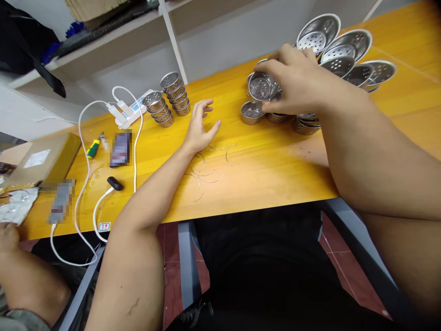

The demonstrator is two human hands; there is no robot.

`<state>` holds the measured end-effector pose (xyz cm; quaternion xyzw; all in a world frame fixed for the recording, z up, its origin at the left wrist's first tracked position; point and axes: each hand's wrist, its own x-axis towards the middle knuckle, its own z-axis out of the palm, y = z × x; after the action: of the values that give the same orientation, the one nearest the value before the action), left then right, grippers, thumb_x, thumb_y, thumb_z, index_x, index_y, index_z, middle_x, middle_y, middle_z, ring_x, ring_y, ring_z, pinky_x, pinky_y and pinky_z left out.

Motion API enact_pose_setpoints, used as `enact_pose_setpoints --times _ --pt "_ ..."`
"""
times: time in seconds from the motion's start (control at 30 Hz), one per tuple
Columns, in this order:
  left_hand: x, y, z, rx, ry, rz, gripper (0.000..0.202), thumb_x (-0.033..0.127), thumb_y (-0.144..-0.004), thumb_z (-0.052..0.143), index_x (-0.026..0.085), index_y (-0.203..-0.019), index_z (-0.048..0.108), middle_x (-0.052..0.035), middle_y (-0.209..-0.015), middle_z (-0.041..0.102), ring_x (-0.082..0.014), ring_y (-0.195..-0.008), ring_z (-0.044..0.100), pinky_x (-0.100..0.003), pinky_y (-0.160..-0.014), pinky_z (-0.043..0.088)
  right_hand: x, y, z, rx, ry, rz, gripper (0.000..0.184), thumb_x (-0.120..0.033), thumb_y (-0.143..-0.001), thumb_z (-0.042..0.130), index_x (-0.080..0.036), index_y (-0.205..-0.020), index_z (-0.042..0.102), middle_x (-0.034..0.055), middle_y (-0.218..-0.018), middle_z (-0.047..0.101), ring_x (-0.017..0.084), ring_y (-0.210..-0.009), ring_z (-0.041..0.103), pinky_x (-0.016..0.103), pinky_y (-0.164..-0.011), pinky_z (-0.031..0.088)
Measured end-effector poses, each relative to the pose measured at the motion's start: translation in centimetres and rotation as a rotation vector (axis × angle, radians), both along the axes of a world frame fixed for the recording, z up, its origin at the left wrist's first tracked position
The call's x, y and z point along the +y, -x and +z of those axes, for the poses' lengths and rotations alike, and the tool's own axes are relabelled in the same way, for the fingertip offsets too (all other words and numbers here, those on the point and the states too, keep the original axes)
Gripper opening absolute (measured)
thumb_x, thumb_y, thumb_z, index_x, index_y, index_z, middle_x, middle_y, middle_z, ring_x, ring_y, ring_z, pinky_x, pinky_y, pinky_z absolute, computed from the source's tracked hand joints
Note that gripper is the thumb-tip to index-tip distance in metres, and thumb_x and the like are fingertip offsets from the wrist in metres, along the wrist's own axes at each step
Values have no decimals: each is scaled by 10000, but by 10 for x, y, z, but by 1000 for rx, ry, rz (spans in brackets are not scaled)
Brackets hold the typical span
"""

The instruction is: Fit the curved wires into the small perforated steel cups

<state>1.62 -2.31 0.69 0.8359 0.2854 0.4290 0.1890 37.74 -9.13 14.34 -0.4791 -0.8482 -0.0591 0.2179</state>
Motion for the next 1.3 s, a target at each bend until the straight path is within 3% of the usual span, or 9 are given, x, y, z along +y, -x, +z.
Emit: enact_pose_setpoints --times 0.13,0.3,0.43,0.57,0.8,0.93,1.17,1.23,1.3 --pt "-4 -1 4 13 -29 -12 836 849 -1104 653 353 -1748 460 -181 -1787 529 -402 -1631 613 -678 -1403 476 12 1 -14 -68 34 51 942 -479 -841 1111 -335 -1672 690 244 -1667 692 570 -1570 622 815 -1321 493" --pt "-3 -1 4 19 -29 -23 839 856 -1091 669 323 -1717 499 -195 -1749 551 -404 -1611 616 -689 -1421 468 20 12 -24 -162 169 -3 954 -409 -821 1134 -168 -1653 735 344 -1660 712 624 -1591 616 833 -1290 482" --pt "0 -1 2 -2 -31 -41 850 859 -1071 700 330 -1711 518 -193 -1733 558 -410 -1605 617 -710 -1450 450 25 13 -30 -166 154 2 790 -447 -856 1108 -183 -1539 810 335 -1562 808 602 -1460 708 820 -1212 513" --pt "1 0 1 6 -31 -29 836 842 -1080 701 331 -1714 514 -193 -1738 556 -409 -1612 611 -707 -1444 465 20 15 -24 -174 163 -34 640 -509 -927 1037 -163 -1439 872 330 -1295 874 576 -1321 764 777 -1125 528" --pt "0 3 0 60 -40 -15 841 871 -1097 638 340 -1727 470 -191 -1788 528 -405 -1675 581 -676 -1469 443 -5 32 -2 -279 286 -142 582 -380 -1074 820 -106 -1585 770 324 -1480 825 536 -1456 749 679 -1240 522" --pt "7 14 12 1 -85 145 848 926 -1049 674 361 -1663 523 -166 -1857 510 -423 -1833 444 -681 -1569 314 -15 34 4 -293 237 -92 699 -513 -1074 771 -89 -1628 728 322 -1580 793 575 -1548 680 708 -1287 497" --pt "27 82 68 -178 -96 580 775 799 -1040 838 298 -1585 609 -112 -1897 564 -303 -2012 -158 -623 -1673 14 -29 43 14 -81 98 0 730 -643 -1139 510 -171 -1645 742 271 -1610 749 511 -1578 594 702 -1352 450" --pt "38 103 67 -210 -65 688 837 741 -1011 922 258 -1606 586 -136 -1879 573 -301 -2011 -146 -624 -1654 -5 -28 45 11 -10 127 43 689 -708 -1139 480 -328 -1653 737 170 -1636 751 483 -1565 586 726 -1374 435" --pt "51 120 55 -285 19 773 1017 622 -849 1082 282 -1622 514 -159 -1871 556 -360 -1987 172 -621 -1668 126 -24 45 5 46 159 83 643 -760 -1128 474 -451 -1627 737 88 -1643 762 475 -1560 581 756 -1394 410"
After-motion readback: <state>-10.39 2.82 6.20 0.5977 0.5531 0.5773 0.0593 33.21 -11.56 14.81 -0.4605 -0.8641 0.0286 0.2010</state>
